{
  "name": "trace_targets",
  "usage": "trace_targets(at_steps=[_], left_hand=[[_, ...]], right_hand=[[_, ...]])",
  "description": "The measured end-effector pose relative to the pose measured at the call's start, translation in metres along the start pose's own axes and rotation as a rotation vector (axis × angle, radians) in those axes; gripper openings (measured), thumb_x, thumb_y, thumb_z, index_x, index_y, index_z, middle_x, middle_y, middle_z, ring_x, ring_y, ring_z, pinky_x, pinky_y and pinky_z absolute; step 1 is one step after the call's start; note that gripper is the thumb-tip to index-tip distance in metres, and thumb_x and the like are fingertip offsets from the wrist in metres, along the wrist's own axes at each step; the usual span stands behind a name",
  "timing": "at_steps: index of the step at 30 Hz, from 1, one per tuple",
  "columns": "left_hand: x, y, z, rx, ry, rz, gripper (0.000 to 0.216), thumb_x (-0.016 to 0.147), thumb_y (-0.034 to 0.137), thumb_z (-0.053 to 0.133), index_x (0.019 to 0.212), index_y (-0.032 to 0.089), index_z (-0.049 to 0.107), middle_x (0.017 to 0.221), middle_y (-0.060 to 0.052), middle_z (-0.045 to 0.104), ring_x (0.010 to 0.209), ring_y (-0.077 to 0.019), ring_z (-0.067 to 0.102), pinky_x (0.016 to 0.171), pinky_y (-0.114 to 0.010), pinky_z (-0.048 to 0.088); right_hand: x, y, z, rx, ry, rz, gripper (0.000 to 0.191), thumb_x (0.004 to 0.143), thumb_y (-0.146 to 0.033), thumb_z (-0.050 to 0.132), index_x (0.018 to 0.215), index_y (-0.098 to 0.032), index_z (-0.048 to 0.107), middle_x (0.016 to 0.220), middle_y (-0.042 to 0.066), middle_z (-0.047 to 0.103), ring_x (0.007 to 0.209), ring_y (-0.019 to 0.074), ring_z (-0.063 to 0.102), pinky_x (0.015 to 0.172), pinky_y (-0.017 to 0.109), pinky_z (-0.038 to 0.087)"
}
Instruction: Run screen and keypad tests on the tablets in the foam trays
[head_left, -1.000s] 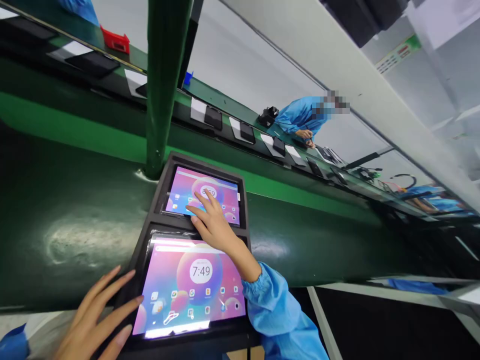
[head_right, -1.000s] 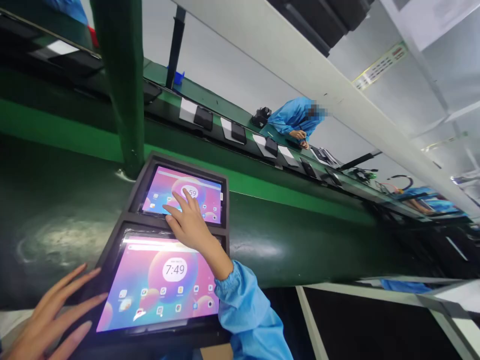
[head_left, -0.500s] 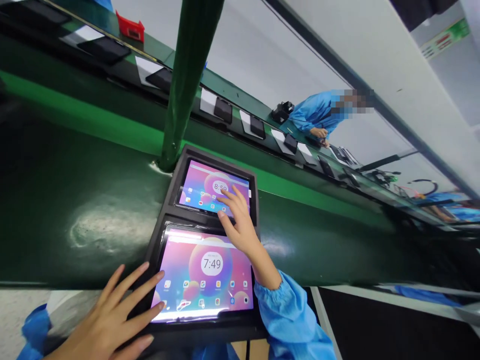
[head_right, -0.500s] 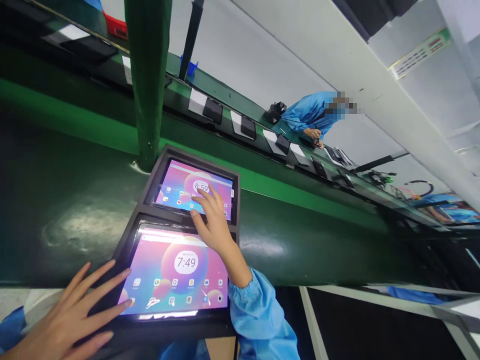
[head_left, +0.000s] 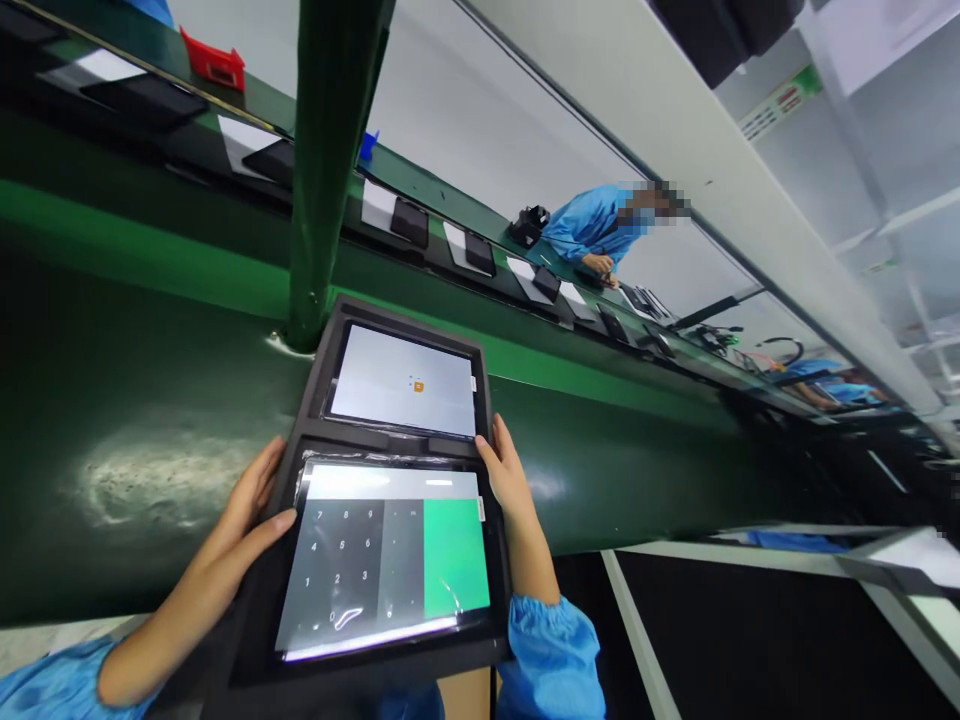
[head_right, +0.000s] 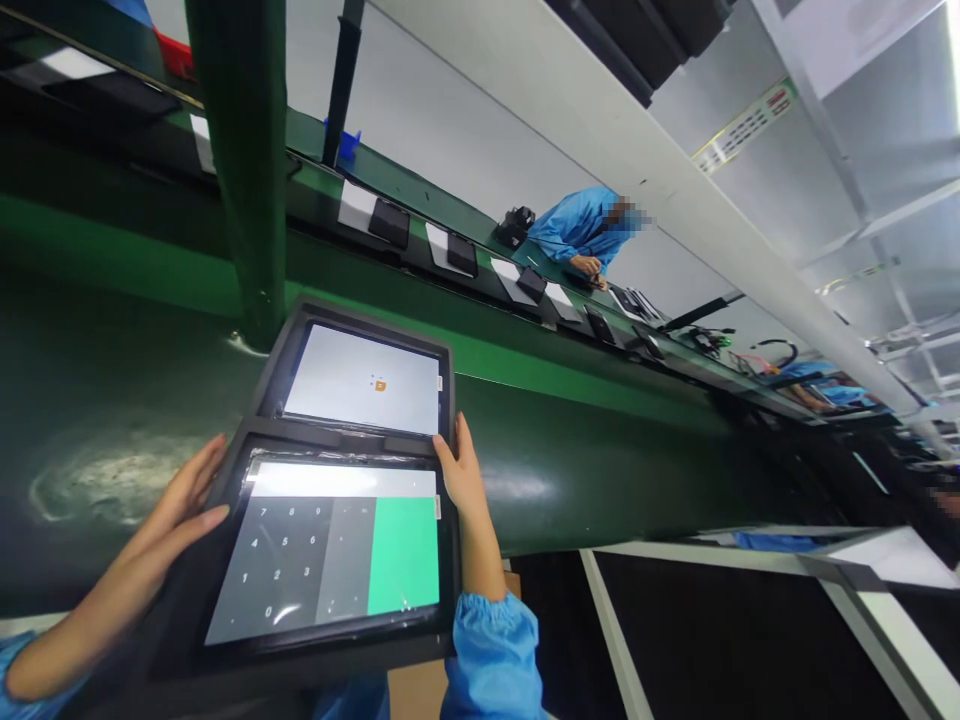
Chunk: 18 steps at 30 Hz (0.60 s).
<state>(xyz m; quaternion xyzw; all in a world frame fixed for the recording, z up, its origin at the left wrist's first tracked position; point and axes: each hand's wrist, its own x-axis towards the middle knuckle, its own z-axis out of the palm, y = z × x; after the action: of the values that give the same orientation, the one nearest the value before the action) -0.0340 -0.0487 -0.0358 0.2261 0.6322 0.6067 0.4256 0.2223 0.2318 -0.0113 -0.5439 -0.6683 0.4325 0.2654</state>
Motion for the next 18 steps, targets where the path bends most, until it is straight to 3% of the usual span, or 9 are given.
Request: trace_targets(at_steps=[4,11,14,18], left_hand=[[0.006,0.002,0.005,0.046,0.019,0.012,0.073,0.088,0.054,0.066,0.152,0.042,0.034,0.167,0.008,0.025,0.155,-0.0246,0.019,0.127,-0.046,0.009],[0.005,-0.004,0.004,-0.002,0.042,-0.068,0.078,0.083,0.061,0.068,0.151,0.043,0.034,0.167,0.011,0.025,0.155,-0.0238,0.020,0.127,-0.044,0.009],[0.006,-0.004,0.002,0.025,0.063,-0.065,0.077,0.081,0.064,0.068,0.149,0.043,0.039,0.166,0.011,0.028,0.155,-0.0247,0.021,0.127,-0.044,0.009],[0.005,-0.006,0.000,0.097,0.090,-0.065,0.078,0.078,0.066,0.068,0.147,0.047,0.040,0.163,0.012,0.033,0.154,-0.0275,0.024,0.126,-0.049,0.013]], right_hand=[[0.013,-0.003,0.004,0.021,-0.016,0.001,0.088,0.080,-0.061,0.068,0.156,-0.029,0.039,0.163,0.003,0.037,0.154,0.0282,0.029,0.128,0.047,0.021],[0.005,-0.003,0.001,0.071,-0.050,-0.010,0.083,0.081,-0.050,0.068,0.156,-0.028,0.039,0.165,0.000,0.033,0.154,0.0262,0.030,0.128,0.046,0.020],[-0.014,0.001,-0.006,0.101,-0.081,-0.003,0.080,0.082,-0.044,0.068,0.155,-0.030,0.041,0.164,-0.002,0.035,0.153,0.0248,0.032,0.128,0.045,0.021],[-0.063,0.012,-0.021,0.133,-0.132,0.025,0.076,0.083,-0.036,0.067,0.154,-0.030,0.042,0.162,-0.002,0.037,0.153,0.0249,0.032,0.127,0.046,0.023]])
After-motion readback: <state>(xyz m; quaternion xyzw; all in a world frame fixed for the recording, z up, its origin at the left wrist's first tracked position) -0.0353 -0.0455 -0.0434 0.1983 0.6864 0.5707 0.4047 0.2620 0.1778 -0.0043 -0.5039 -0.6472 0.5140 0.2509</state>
